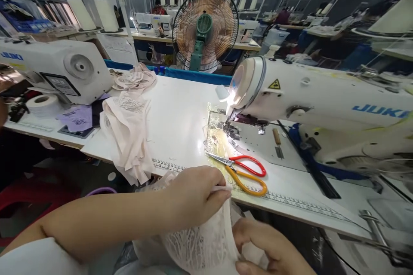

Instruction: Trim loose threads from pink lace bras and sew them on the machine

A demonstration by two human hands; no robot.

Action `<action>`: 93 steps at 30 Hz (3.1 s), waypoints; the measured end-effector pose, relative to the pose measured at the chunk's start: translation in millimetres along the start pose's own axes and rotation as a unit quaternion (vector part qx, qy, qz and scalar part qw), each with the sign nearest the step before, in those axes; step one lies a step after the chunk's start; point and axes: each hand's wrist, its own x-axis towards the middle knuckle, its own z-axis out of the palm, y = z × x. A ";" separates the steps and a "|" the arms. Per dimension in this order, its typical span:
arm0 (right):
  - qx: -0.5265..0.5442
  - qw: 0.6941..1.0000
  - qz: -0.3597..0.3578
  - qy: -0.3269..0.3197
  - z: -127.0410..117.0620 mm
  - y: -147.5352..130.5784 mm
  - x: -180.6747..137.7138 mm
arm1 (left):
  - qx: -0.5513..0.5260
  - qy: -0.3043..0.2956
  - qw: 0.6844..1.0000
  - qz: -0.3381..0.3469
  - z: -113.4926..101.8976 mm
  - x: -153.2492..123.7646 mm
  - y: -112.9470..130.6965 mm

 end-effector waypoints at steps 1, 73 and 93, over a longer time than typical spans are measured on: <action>-0.001 1.000 0.009 0.011 -6.6 -1.8 1.2 | 0.016 -0.002 1.000 0.018 1.7 0.6 2.0; -0.167 0.983 0.019 0.080 19.5 41.2 -21.9 | -0.427 0.182 0.835 -0.296 15.2 -46.3 -121.2; 0.151 0.954 0.144 0.216 12.6 84.9 -45.1 | -0.320 0.279 0.812 -0.401 1.7 -48.0 -102.9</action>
